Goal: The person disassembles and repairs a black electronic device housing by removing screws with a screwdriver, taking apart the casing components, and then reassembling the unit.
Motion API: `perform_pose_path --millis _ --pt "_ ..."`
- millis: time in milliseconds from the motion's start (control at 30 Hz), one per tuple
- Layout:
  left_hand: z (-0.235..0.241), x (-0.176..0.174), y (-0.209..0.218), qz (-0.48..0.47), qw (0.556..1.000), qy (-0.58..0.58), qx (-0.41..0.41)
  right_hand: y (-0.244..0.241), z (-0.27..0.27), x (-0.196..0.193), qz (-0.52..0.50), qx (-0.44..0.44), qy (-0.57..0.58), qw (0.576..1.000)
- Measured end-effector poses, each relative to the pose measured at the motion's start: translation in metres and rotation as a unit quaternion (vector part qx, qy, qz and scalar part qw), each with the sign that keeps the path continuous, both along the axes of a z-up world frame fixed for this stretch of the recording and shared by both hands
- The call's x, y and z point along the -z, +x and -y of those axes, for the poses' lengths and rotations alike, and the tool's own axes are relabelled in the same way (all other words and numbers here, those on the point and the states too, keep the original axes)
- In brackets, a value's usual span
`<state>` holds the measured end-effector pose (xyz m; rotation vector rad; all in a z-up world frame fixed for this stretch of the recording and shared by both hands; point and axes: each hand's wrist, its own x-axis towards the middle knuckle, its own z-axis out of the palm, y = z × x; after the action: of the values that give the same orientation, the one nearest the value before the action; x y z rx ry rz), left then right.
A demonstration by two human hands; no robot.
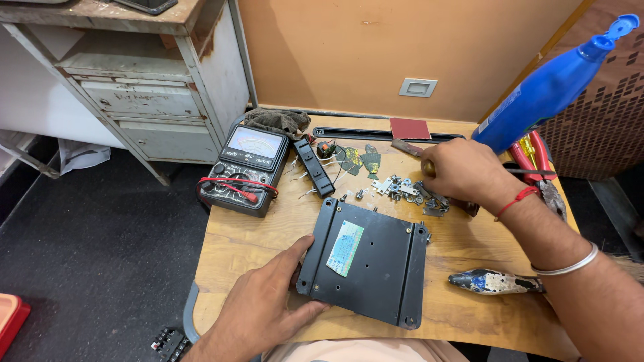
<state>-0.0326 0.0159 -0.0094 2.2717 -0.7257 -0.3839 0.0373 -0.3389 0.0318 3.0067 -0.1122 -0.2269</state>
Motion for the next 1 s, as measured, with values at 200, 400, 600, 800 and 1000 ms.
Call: perform_pose_path --millis 200,400,600,800,1000 --pt "-0.001 0.005 0.0 0.001 1.0 -0.026 0.001 0.001 0.016 -0.007 0.1 -0.044 0.129 0.986" --pt "-0.002 0.005 0.002 0.002 1.0 -0.018 0.002 -0.023 0.044 -0.047 0.192 0.063 0.252 0.946" --pt "-0.004 -0.003 0.005 -0.021 1.0 0.012 0.011 -0.065 0.076 -0.059 0.279 0.105 0.274 0.914" --pt "-0.012 -0.01 0.01 0.012 1.0 0.011 0.018 -0.107 0.103 -0.038 0.257 0.063 0.379 0.887" --pt "-0.013 -0.013 0.002 0.14 0.972 -0.171 0.074 -0.161 0.034 -0.012 0.257 0.047 0.342 0.902"
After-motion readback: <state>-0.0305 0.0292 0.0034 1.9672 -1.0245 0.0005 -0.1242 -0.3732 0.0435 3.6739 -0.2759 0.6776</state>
